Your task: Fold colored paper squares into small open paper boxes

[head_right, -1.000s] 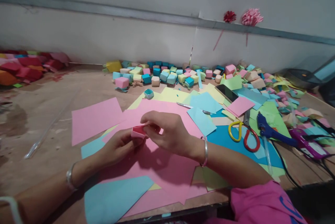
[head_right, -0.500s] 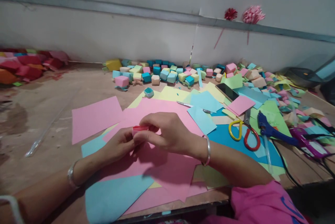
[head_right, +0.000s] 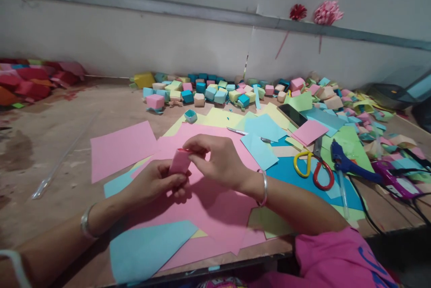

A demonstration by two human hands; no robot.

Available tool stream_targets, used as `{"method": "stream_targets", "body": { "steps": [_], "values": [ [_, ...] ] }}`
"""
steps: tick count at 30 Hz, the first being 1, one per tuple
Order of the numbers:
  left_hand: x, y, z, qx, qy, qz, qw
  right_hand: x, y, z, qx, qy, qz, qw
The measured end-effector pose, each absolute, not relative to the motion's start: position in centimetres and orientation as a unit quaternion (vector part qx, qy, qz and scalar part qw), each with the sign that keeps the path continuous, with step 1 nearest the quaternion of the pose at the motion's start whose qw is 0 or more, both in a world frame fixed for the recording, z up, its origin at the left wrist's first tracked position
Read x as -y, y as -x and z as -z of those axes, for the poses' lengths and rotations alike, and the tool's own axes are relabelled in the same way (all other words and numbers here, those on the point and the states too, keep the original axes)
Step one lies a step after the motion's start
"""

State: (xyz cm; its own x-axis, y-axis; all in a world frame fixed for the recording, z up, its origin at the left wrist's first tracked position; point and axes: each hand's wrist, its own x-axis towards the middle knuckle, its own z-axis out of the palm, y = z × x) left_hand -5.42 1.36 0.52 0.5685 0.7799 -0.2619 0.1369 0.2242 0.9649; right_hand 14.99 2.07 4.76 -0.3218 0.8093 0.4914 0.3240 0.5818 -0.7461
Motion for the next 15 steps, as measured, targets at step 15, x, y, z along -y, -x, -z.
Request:
{"method": "stream_targets", "body": {
  "steps": [15],
  "values": [
    [-3.3,6.5,0.0,-0.449,-0.400,-0.305,0.738,-6.3,-16.4,-2.3,0.621,0.487,-0.471,0.394]
  ]
}}
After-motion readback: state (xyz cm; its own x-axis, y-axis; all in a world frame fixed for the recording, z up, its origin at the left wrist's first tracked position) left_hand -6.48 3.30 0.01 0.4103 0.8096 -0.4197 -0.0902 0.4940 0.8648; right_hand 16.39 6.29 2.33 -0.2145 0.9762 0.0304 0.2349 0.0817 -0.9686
